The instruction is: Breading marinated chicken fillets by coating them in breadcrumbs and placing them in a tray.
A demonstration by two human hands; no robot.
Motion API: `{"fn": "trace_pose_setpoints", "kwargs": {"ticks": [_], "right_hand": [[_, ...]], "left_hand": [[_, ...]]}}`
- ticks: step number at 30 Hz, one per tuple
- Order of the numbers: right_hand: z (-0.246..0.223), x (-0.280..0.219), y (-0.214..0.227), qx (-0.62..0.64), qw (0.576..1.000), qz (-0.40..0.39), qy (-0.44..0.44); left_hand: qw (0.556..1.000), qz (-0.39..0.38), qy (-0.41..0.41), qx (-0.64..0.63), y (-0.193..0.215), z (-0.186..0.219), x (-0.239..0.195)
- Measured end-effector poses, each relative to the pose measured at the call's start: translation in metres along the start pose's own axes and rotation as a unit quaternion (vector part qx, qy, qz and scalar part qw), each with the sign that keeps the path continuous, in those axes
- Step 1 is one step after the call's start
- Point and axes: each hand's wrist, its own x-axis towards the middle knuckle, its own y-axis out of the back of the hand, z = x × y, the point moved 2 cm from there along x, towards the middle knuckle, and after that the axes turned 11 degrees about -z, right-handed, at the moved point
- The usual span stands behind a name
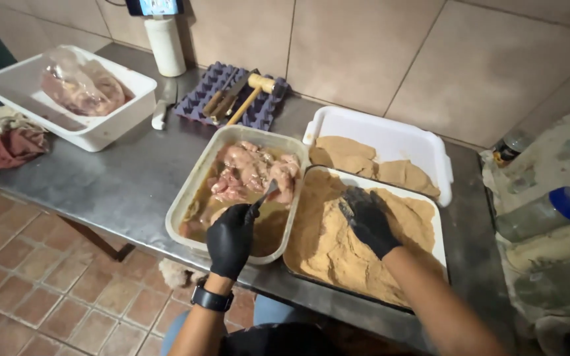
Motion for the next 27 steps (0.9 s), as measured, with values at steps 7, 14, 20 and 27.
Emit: {"fn": "trace_pose_setpoints", "kwargs": {"ticks": [7, 14, 20, 27], "right_hand": [[-0.084, -0.017, 0.137, 0.267, 0.935, -0.205, -0.108], [-0.068, -0.033, 0.077, -0.055, 0.975, -0.209, -0.058], [0.075, -0.016, -0.092, -0.546, 0.818, 0.016, 0.182], [0.055, -0.018, -0.022, 0.03, 0.968, -0.236, -0.078]], "left_hand": [[1.0, 0.003, -0.01, 0.03, 0.0, -0.001, -0.002], [0.999, 0.023, -0.025, 0.037, -0.007, -0.004, 0.001], [1.0, -0.001, 0.01, 0.017, 0.001, 0.002, -0.004], [1.0, 0.005, 0.0, 0.029, -0.006, -0.003, 0.002]]}}
